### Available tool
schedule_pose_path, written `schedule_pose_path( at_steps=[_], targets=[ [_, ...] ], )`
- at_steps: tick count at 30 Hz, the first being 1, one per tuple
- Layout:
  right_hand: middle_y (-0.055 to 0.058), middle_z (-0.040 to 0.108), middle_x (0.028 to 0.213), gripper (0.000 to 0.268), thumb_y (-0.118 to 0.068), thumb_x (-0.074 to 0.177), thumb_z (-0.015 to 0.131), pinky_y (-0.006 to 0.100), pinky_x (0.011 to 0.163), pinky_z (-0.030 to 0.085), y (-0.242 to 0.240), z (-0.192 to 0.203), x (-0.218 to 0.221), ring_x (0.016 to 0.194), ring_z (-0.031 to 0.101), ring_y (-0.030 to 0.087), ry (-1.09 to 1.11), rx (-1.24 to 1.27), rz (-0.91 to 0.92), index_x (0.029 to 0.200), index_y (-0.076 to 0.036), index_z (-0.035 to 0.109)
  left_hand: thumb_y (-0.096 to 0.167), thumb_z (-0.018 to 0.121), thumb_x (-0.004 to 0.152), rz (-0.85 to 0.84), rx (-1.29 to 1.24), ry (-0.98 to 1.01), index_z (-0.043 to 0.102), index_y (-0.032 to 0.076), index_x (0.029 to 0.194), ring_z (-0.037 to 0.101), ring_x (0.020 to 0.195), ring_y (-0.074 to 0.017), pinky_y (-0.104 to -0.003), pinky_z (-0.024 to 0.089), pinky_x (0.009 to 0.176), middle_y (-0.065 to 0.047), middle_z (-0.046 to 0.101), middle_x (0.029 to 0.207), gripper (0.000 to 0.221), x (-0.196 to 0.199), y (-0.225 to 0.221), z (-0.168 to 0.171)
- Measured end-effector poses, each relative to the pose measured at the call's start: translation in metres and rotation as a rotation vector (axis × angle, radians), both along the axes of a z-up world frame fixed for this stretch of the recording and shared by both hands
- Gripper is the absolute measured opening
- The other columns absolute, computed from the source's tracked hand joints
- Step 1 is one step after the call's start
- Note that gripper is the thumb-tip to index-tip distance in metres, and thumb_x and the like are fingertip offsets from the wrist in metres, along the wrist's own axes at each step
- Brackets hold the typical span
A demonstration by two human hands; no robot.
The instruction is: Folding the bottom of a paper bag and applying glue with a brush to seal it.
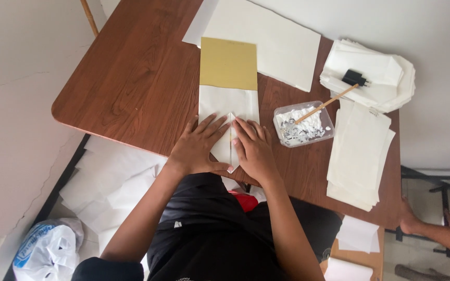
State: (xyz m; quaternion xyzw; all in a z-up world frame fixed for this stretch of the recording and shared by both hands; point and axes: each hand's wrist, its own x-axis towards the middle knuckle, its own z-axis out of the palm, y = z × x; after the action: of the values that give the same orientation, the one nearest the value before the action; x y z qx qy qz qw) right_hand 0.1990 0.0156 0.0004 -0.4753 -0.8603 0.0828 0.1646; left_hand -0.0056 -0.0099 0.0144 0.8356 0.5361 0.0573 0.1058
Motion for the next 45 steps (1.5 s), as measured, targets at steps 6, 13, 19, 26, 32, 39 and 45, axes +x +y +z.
schedule_pose_path(
  at_steps=[6,13,19,26,32,39,45],
  targets=[
    [0.006,0.038,0.164,0.050,-0.031,0.109,0.042,0.064,0.118,0.022,-0.007,0.006,-0.006,0.149,0.032,0.034,-0.080,-0.031,-0.005,0.155,-0.011,0.044,0.102,0.035,0.067,-0.003,0.002,-0.027,0.028,0.021,0.162,0.023,0.157,-0.0266,-0.055,0.011,0.126,-0.002,0.030,0.169,0.125,0.000,-0.002,0.000],
    [0.005,0.035,0.165,0.052,-0.035,0.109,0.040,0.062,0.118,0.023,-0.003,0.002,-0.004,0.149,0.031,0.032,-0.114,-0.019,0.005,0.157,-0.014,0.041,0.104,0.038,0.061,0.035,0.021,0.007,0.031,0.025,0.161,0.025,0.156,-0.0219,-0.051,0.015,0.127,0.003,0.031,0.169,0.127,0.002,-0.005,0.002],
    [0.020,0.048,0.154,0.044,-0.029,0.108,0.047,0.064,0.115,0.030,0.001,0.023,0.026,0.144,0.041,0.041,0.494,-0.135,0.070,0.146,-0.006,0.054,0.102,0.040,0.064,0.050,-0.015,0.018,0.032,0.024,0.161,0.022,0.157,-0.0211,-0.050,0.011,0.127,0.003,0.030,0.169,0.125,0.007,-0.005,0.012],
    [0.004,0.068,0.092,0.012,-0.022,0.106,0.065,0.038,0.078,0.050,0.072,0.044,0.168,0.088,0.065,0.027,0.516,0.198,-0.421,0.111,-0.016,0.073,0.100,0.048,0.062,0.068,-0.061,0.001,0.031,0.024,0.161,0.022,0.157,-0.0225,-0.052,0.011,0.128,0.003,0.028,0.170,0.126,0.011,-0.006,0.013],
    [0.009,0.070,0.095,0.055,-0.057,0.114,0.041,0.052,0.074,0.046,0.126,0.069,0.226,0.090,0.066,0.040,0.050,-0.188,-0.733,0.108,-0.008,0.065,0.074,0.057,0.084,-0.028,0.205,-0.128,0.034,0.017,0.160,0.026,0.156,-0.0228,-0.052,0.015,0.124,-0.002,0.031,0.168,0.098,0.005,0.000,-0.015],
    [0.002,0.066,0.090,0.078,-0.081,0.101,0.030,0.042,0.068,0.041,0.143,0.078,0.215,0.085,0.062,0.025,0.057,-0.504,-0.741,0.093,-0.011,0.063,0.051,0.066,0.093,0.044,0.271,-0.217,0.051,0.014,0.151,0.038,0.153,-0.0230,-0.054,0.028,0.123,-0.003,0.046,0.161,0.070,0.020,-0.001,0.002],
    [-0.011,0.034,0.059,0.045,-0.066,0.095,0.066,0.028,0.060,0.028,0.153,0.058,0.207,0.060,0.037,0.007,0.374,-0.492,-0.682,0.078,-0.024,0.068,0.050,0.069,0.090,0.070,0.249,-0.215,0.054,0.013,0.149,0.043,0.150,-0.0250,-0.052,0.030,0.123,-0.008,0.049,0.159,0.071,0.024,0.004,0.007]
  ],
)
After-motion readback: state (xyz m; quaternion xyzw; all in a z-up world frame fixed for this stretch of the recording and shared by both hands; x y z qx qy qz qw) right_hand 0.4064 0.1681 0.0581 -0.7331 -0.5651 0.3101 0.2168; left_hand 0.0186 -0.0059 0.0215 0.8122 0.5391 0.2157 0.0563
